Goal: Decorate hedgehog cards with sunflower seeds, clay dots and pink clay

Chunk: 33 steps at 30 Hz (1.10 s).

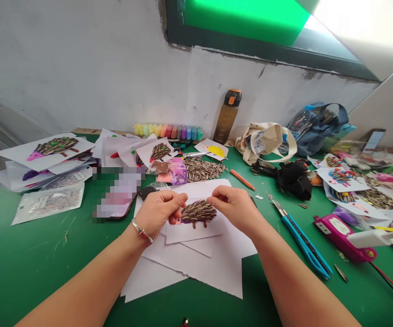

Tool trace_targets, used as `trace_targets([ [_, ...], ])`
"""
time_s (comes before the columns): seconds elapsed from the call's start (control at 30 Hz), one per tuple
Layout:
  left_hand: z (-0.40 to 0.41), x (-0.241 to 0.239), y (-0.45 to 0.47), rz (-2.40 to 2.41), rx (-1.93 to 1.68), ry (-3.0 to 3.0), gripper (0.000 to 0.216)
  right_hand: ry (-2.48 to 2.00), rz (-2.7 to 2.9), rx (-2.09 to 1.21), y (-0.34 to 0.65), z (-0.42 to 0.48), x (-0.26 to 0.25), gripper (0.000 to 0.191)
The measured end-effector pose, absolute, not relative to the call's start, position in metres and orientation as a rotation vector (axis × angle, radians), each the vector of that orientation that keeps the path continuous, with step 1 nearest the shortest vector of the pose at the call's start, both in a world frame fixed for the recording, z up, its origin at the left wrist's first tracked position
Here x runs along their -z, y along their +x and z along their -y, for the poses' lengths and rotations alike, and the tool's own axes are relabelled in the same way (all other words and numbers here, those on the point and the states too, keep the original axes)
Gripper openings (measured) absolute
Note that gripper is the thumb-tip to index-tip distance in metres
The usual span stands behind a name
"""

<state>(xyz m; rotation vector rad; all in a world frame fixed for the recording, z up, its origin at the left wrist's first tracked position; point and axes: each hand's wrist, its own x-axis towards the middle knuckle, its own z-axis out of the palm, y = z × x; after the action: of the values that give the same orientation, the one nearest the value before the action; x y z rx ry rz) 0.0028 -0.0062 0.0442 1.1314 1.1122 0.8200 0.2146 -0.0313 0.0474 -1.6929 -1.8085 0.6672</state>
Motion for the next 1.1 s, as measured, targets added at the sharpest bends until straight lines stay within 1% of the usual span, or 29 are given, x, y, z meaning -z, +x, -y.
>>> trace_targets([
  [0.07,0.006,-0.045,0.004,-1.1,-0.819,1.084,0.036,-1.675,1.807,-0.679,0.216,0.031,-0.045,0.012],
  [0.2,0.007,-0.047,0.008,-1.12,-0.822,0.943,0.042,-1.693,1.789,-0.714,0.218,0.03,-0.041,0.022],
  [0.3,0.006,-0.046,0.009,-1.109,-0.86,0.92,0.039,-1.733,1.862,-0.725,0.218,0.029,-0.041,0.022],
  [0.43,0.005,-0.044,0.007,-1.092,-0.838,1.012,0.037,-1.718,2.011,-0.621,0.217,0.029,-0.041,0.018],
  [0.63,0.006,-0.045,0.007,-1.115,-0.85,0.97,0.042,-1.755,1.981,-0.584,0.216,0.027,-0.04,0.025],
  [0.77,0.007,-0.046,0.008,-1.123,-0.85,0.98,0.038,-1.713,2.077,-0.533,0.215,0.026,-0.039,0.022],
  [1.1,0.008,-0.048,0.008,-1.153,-0.836,1.021,0.036,-1.726,2.285,-0.38,0.21,0.023,-0.035,0.028],
])
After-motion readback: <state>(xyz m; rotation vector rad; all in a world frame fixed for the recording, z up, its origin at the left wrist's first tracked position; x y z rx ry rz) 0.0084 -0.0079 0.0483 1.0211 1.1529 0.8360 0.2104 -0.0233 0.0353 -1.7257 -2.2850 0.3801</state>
